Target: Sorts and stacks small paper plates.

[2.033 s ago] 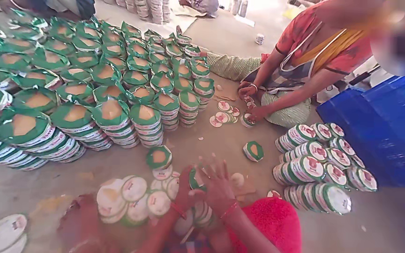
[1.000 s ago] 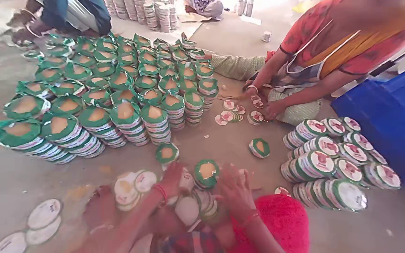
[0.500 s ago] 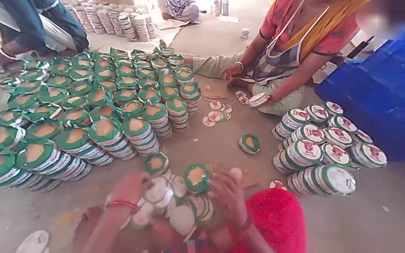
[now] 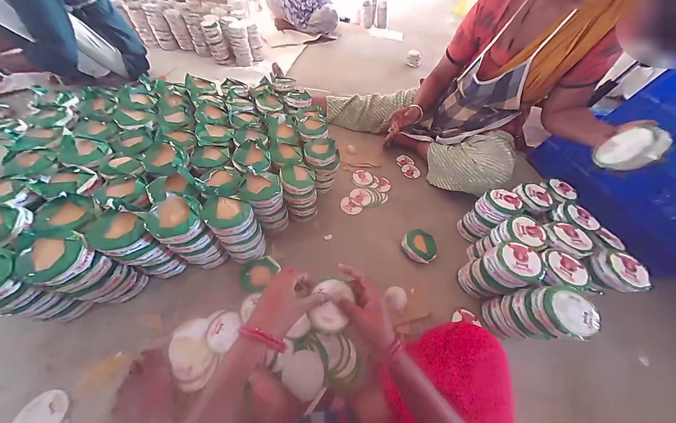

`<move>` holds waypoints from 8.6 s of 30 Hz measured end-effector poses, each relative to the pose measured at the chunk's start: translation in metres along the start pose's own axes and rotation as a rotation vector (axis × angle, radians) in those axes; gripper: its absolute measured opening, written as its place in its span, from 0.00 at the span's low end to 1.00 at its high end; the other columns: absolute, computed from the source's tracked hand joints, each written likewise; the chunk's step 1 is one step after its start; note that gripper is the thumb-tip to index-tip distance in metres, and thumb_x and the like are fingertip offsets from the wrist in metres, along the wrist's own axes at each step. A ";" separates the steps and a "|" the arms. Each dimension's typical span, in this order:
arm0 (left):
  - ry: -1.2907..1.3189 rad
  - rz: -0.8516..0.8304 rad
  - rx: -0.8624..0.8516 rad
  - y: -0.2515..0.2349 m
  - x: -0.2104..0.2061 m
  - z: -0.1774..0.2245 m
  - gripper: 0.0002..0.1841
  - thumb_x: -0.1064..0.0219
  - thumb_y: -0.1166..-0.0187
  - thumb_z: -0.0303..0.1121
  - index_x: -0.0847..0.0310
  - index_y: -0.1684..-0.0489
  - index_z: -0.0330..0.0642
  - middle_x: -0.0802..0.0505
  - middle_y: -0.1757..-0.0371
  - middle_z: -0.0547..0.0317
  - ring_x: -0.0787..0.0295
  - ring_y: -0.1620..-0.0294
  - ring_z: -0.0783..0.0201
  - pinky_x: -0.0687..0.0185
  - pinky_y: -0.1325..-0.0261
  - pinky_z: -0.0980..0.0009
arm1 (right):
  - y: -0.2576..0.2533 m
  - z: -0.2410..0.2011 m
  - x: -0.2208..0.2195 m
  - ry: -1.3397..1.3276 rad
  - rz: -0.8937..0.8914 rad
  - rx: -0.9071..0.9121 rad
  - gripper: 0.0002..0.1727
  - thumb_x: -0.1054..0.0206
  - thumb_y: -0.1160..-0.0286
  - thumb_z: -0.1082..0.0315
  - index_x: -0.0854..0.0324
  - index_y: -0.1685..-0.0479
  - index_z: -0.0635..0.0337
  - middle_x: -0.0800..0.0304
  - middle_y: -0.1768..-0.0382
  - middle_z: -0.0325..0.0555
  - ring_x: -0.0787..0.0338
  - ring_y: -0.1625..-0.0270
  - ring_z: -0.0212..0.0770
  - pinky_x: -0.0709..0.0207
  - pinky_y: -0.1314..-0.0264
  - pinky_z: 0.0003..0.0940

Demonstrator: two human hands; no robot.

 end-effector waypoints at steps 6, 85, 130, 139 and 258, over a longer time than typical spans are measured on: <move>0.083 0.141 0.142 -0.019 -0.039 -0.046 0.31 0.15 0.38 0.41 0.18 0.38 0.32 0.21 0.30 0.28 0.21 0.34 0.35 0.25 0.31 0.42 | -0.012 0.021 0.017 0.636 0.049 -0.055 0.42 0.25 0.30 0.67 0.38 0.12 0.61 0.13 0.35 0.62 0.08 0.43 0.56 0.16 0.37 0.54; 0.027 0.561 -0.370 -0.021 -0.028 -0.026 0.58 0.37 0.29 0.69 0.49 0.10 0.25 0.40 0.11 0.25 0.51 0.09 0.29 0.64 0.10 0.38 | -0.140 0.071 0.206 1.315 0.303 -0.446 0.51 0.33 0.24 0.42 0.58 0.02 0.40 0.63 0.03 0.53 0.52 0.09 0.75 0.41 0.23 0.78; 0.318 0.274 -0.011 -0.006 -0.137 -0.106 0.65 0.09 0.56 0.41 0.47 0.08 0.36 0.28 0.17 0.31 0.34 0.18 0.31 0.38 0.16 0.41 | 0.060 0.080 0.009 0.723 -0.174 0.080 0.37 0.44 0.23 0.38 0.20 0.21 0.52 0.48 0.08 0.63 0.62 0.08 0.79 0.67 0.11 0.78; 0.310 0.269 0.043 0.028 -0.099 -0.066 0.48 0.19 0.40 0.23 0.41 0.13 0.28 0.23 0.24 0.24 0.28 0.23 0.28 0.34 0.21 0.42 | 0.045 0.054 -0.030 1.137 -0.289 0.005 0.43 0.39 0.29 0.29 0.26 0.16 0.41 0.46 0.06 0.46 0.64 0.05 0.71 0.72 0.11 0.78; 0.255 0.460 -0.360 -0.034 -0.060 -0.017 0.77 0.19 0.55 0.71 0.62 0.08 0.26 0.39 0.11 0.27 0.46 0.10 0.30 0.50 0.12 0.34 | -0.047 0.014 0.075 -0.630 0.358 -0.339 0.34 0.68 0.09 0.40 0.31 0.28 0.56 0.13 0.46 0.52 0.11 0.46 0.46 0.13 0.48 0.48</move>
Point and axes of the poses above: each hand's wrist, its own y-axis away from the middle knuckle, its own x-axis out of the back of the hand, z = x × y, the point moved 3 cm from there along -y, towards the middle knuckle
